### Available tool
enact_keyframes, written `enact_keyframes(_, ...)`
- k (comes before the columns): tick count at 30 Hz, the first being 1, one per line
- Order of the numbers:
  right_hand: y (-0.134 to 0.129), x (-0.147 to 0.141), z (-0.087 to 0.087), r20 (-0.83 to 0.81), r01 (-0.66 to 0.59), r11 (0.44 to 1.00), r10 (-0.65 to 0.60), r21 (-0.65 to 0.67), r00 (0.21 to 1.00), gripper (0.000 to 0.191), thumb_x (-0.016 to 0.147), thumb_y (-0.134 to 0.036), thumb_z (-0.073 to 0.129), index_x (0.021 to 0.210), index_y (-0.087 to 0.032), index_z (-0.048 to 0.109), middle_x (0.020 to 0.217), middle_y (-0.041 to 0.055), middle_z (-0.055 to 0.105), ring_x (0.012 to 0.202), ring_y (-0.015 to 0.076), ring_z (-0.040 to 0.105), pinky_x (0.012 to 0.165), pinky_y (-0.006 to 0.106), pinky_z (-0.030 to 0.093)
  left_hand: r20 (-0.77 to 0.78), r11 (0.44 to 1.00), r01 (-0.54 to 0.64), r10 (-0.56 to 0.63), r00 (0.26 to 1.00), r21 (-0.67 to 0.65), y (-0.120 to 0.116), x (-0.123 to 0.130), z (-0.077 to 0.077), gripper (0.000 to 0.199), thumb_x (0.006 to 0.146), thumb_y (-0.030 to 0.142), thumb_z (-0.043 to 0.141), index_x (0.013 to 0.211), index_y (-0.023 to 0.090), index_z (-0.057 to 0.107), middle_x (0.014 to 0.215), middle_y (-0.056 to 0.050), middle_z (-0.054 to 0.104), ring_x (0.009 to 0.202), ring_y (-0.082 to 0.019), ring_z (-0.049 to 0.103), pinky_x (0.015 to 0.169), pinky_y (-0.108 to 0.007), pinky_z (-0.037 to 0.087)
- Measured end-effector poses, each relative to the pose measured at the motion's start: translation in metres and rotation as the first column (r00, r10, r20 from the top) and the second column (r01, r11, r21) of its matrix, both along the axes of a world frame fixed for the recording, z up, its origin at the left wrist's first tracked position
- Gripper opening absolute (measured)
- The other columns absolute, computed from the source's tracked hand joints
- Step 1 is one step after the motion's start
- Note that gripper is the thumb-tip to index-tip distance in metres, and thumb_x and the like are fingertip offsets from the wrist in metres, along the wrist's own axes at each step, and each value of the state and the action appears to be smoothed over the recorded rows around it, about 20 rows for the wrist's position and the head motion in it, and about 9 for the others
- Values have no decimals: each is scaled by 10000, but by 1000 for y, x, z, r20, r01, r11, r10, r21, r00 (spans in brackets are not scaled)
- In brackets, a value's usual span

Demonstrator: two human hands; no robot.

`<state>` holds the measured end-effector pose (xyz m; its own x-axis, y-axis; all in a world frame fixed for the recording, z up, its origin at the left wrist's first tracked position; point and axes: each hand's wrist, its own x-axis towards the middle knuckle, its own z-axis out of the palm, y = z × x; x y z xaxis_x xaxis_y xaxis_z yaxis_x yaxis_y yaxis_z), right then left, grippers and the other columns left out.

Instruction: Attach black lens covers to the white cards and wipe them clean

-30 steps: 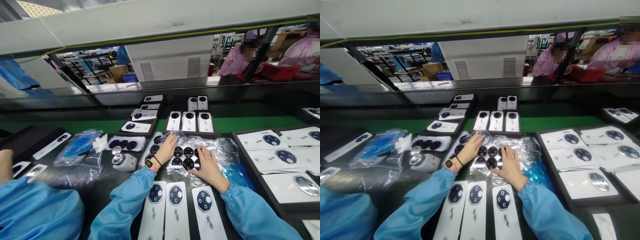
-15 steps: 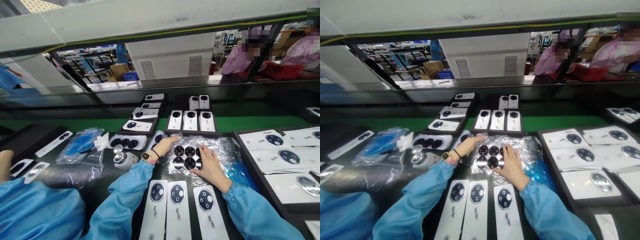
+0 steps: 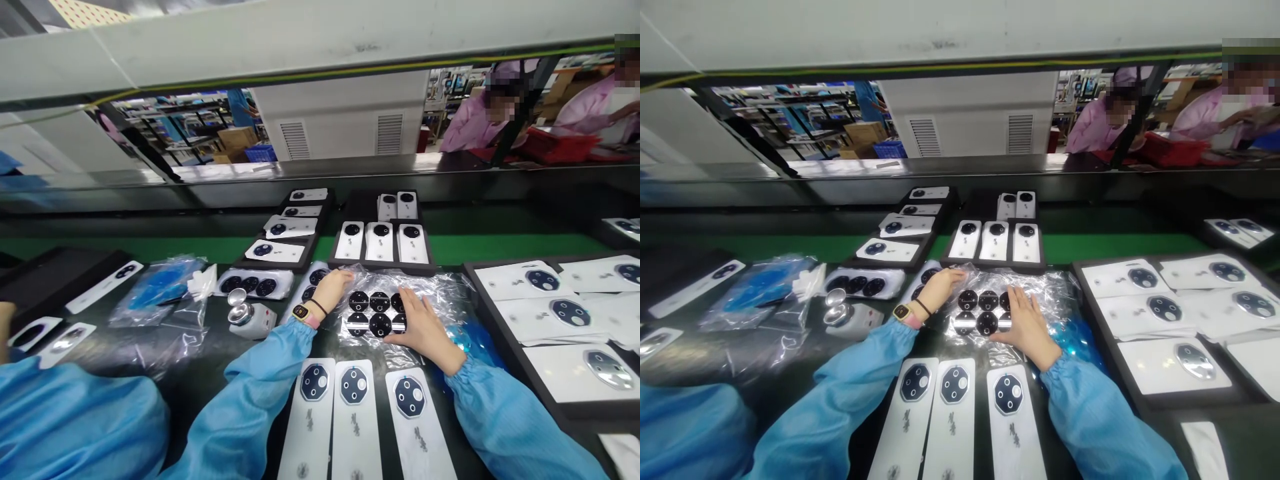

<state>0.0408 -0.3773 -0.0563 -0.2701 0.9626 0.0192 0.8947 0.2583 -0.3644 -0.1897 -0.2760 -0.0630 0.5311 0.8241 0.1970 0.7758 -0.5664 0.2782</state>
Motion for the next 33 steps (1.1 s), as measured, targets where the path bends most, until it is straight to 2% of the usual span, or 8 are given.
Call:
enact_keyframes(7,-4,13,20,-56,-37,999,39,29,998,952,719,-460,716,1482,-149,237,1491,174,357,1394,320,293,1120,544,283,-59,994,-48,54,997,98,-19,6,7,205,931,290,570,1083,155,599,1133,-78,593,1008,-203,592,878,-411,509)
enact_keyframes(11,-43,28,35,-79,-13,994,22,110,997,615,887,-423,530,1414,-140,391,1490,139,371,1402,289,283,1123,520,312,-16,981,-92,96,995,168,-41,10,21,288,930,168,519,1216,129,533,1194,-122,569,1085,-253,571,913,-472,489)
enact_keyframes(15,-117,31,22,-98,-121,927,166,356,981,305,951,-288,421,1111,-191,662,1161,100,682,1071,235,651,887,370,574,50,973,3,-15,999,231,-101,8,33,414,898,39,347,1276,121,495,1260,-147,560,1208,-261,510,1030,-486,425)
enact_keyframes(19,-179,25,-6,21,-237,897,247,374,969,270,926,-195,467,1093,-181,680,1106,91,707,1027,219,673,848,286,587,56,947,223,-242,969,231,-186,-1,23,458,850,4,322,1218,164,545,1147,-57,657,1155,-179,573,1013,-369,484)
enact_keyframes(21,-196,19,-20,80,-279,888,268,366,960,275,917,-213,505,1139,-159,659,1142,94,693,1063,230,657,887,294,569,30,949,252,-262,965,188,-218,-5,10,419,904,62,336,1292,93,492,1226,-107,623,1178,-183,563,998,-311,501)
enact_keyframes(24,-204,8,-36,101,-245,900,223,360,970,353,917,-242,512,1249,-156,594,1215,92,655,1121,249,623,937,340,541,27,954,267,-273,962,136,-243,-6,-8,429,945,121,348,1360,43,425,1277,-140,589,1200,-203,554,983,-300,513)
enact_keyframes(27,-202,1,-40,97,-219,924,198,314,975,407,923,-278,501,1321,-206,540,1271,65,622,1148,249,605,940,349,536,17,924,370,-373,928,95,-246,-3,-16,418,934,100,369,1340,48,456,1271,-135,595,1230,-222,531,1019,-353,486)
enact_keyframes(33,-177,2,-15,23,-241,935,244,260,970,269,936,-273,486,1141,-211,650,1140,67,692,1042,234,654,850,340,571,36,913,402,-405,913,69,-241,-4,-10,357,946,129,380,1262,44,522,1286,-138,584,1243,-230,517,1037,-360,469)
